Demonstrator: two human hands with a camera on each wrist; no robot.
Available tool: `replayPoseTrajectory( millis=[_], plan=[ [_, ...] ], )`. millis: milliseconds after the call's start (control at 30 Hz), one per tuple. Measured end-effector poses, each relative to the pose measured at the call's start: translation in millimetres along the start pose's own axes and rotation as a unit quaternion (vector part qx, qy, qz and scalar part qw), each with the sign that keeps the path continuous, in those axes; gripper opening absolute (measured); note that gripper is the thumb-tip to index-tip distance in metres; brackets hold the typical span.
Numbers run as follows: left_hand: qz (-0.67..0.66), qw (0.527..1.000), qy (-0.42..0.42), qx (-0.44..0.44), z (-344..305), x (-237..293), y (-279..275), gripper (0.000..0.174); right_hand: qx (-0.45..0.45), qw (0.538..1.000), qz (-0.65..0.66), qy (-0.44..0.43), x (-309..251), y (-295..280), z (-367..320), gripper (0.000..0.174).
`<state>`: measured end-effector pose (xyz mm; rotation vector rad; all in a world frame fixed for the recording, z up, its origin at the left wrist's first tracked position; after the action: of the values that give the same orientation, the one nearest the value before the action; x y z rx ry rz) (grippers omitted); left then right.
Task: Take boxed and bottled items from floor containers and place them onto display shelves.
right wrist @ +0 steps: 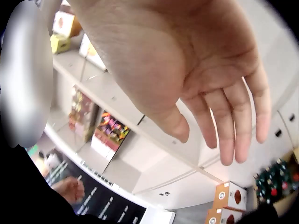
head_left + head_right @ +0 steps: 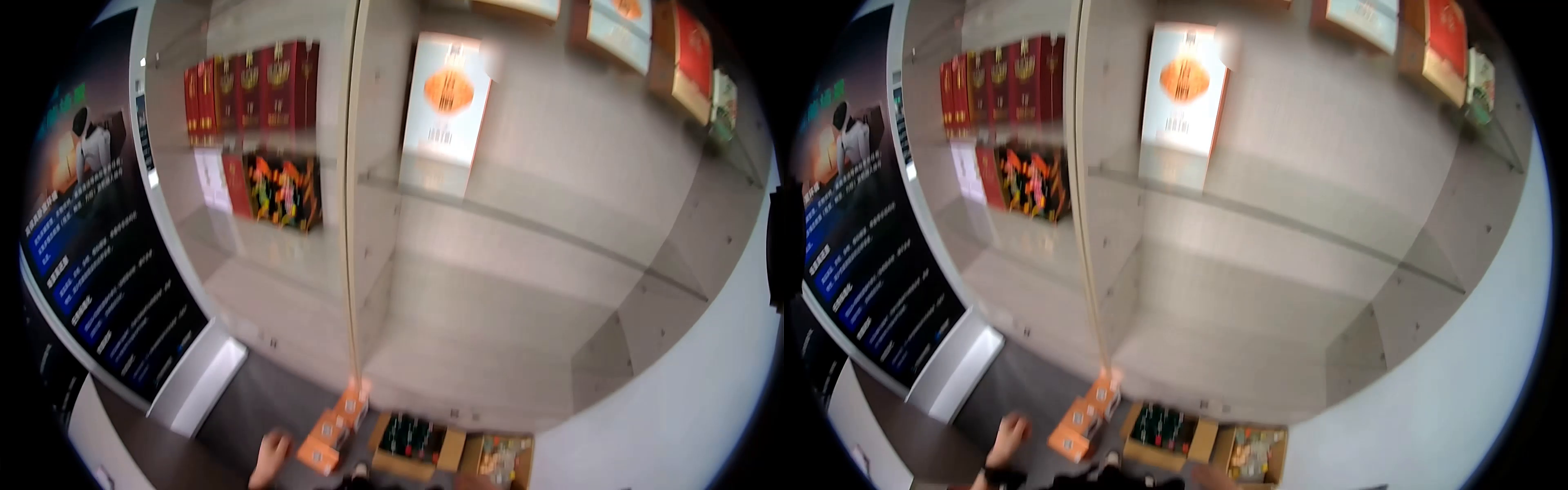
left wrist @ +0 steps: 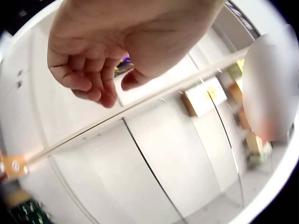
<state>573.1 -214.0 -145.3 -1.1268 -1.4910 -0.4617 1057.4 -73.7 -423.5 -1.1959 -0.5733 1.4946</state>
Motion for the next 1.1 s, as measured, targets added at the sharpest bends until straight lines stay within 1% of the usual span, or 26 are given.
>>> replayPoseTrajectory(
  millis=[33, 67, 100, 133, 167, 200, 233, 267, 300, 367, 400, 433, 467, 500, 533, 600, 667, 700, 767, 800, 867, 900, 933, 967, 1033, 1100],
  plan=[
    [0.108, 0.991, 0.072, 0.018, 15.1, 16.4, 9.7, 0.024, -0.11, 0.969, 0.045, 0.216, -43.7, -85.5, 88.2, 0.023],
    [0.127, 0.984, 0.122, 0.027, 17.0, 49.1, 24.0, 0.018, -0.087, 0.962, -0.05, 0.256, -59.9, -122.1, 127.6, 0.024],
    [0.13, 0.984, 0.119, 0.001, 7.7, 56.6, 28.6, 0.016, -0.109, 0.943, -0.066, 0.309, -96.1, -141.2, 183.3, 0.022],
    [0.145, 0.98, 0.135, -0.018, 15.2, 78.2, 43.7, 0.015, 0.01, 0.976, -0.053, 0.211, -97.6, -175.5, 225.5, 0.021],
    [0.143, 0.977, 0.156, -0.036, 8.6, 96.8, 52.0, 0.015, 0.043, 0.982, -0.004, 0.183, -98.4, -178.9, 249.3, 0.022],
    [0.142, 0.977, 0.142, -0.064, 2.9, 90.8, 61.8, 0.015, 0.048, 0.977, 0.097, 0.186, -109.8, -189.3, 273.2, 0.025],
    [0.151, 0.976, 0.149, -0.056, 4.9, 87.6, 70.9, 0.016, 0.08, 0.972, 0.137, 0.174, -119.2, -195.7, 293.7, 0.024],
    [0.159, 0.975, 0.146, -0.05, -2.6, 80.8, 77.4, 0.016, 0.08, 0.972, 0.17, 0.137, -126.3, -194.2, 307.1, 0.024],
    [0.164, 0.979, 0.111, -0.056, -16.0, 68.8, 81.3, 0.016, 0.063, 0.965, 0.209, 0.146, -134.6, -181.0, 312.4, 0.024],
    [0.138, 0.989, 0.05, 0.016, -29.4, 47.0, 79.2, 0.016, 0.009, 0.966, 0.231, 0.119, -144.1, -146.9, 305.9, 0.025],
    [0.141, 0.989, 0.029, 0.016, -36.9, 29.2, 77.1, 0.016, -0.016, 0.961, 0.252, 0.114, -146.7, -122.6, 295.9, 0.025],
    [0.136, 0.99, -0.004, 0.04, -47.7, 5.1, 75.2, 0.015, -0.088, 0.951, 0.253, 0.155, -149.7, -102.8, 281.7, 0.025],
    [0.127, 0.989, -0.035, 0.064, -59.2, -14.8, 71.3, 0.015, -0.102, 0.946, 0.262, 0.159, -150.4, -82.0, 263.8, 0.025],
    [0.144, 0.985, -0.082, 0.054, -72.0, -27.9, 64.1, 0.013, -0.156, 0.934, 0.276, 0.167, -151.5, -57.4, 241.7, 0.026],
    [0.14, 0.984, -0.097, 0.055, -80.2, -38.5, 59.5, 0.013, -0.209, 0.919, 0.287, 0.172, -152.0, -40.6, 222.2, 0.026],
    [0.13, 0.978, -0.156, 0.053, -86.6, -63.4, 59.1, 0.012, -0.235, 0.902, 0.311, 0.184, -146.3, -23.0, 192.8, 0.027],
    [0.133, 0.974, -0.177, 0.052, -89.3, -82.5, 53.3, 0.011, -0.256, 0.89, 0.323, 0.197, -145.5, -13.1, 180.6, 0.027],
    [0.143, 0.97, -0.191, 0.049, -87.4, -89.8, 50.3, 0.01, -0.271, 0.874, 0.336, 0.225, -143.9, -7.4, 178.2, 0.027],
    [0.151, 0.966, -0.209, 0.033, -73.5, -113.5, 50.0, 0.007, -0.294, 0.842, 0.361, 0.271, -128.6, 18.1, 174.3, 0.029],
    [0.144, 0.965, -0.215, 0.031, -65.7, -125.3, 52.3, 0.007, -0.303, 0.839, 0.359, 0.274, -118.6, 36.5, 172.4, 0.029],
    [0.107, 0.978, -0.18, 0.016, -50.1, -141.5, 55.4, 0.007, -0.289, 0.879, 0.285, 0.251, -103.4, 68.7, 180.3, 0.033],
    [0.115, 0.977, -0.18, 0.001, -43.9, -149.8, 55.4, 0.007, -0.312, 0.885, 0.236, 0.254, -94.7, 91.3, 183.4, 0.037],
    [0.122, 0.977, -0.176, -0.019, -38.7, -156.3, 53.6, 0.008, -0.288, 0.902, 0.214, 0.242, -86.2, 116.3, 192.6, 0.041],
    [0.102, 0.977, -0.189, -0.018, -36.9, -163.8, 49.1, 0.009, -0.264, 0.917, 0.192, 0.228, -80.1, 142.5, 204.7, 0.045],
    [0.071, 0.974, -0.214, -0.001, -38.6, -189.8, 38.5, 0.008, -0.303, 0.881, 0.225, 0.287, -69.2, 200.8, 243.9, 0.06],
    [0.058, 0.967, -0.248, 0.022, -47.8, -219.4, 25.3, 0.009, -0.224, 0.942, 0.159, 0.195, -56.2, 292.5, 248.8, 0.069]
  ],
)
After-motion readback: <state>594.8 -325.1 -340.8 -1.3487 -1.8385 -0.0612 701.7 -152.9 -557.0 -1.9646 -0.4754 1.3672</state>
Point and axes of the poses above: each hand's wrist, its own z-axis towards the middle knuckle, its own y-axis out of the palm, x = y × z, the point moved 3 cm from there along z, towards the middle knuckle, and after that the axes turned 13 degrees about -y, right-handed, at the moved point
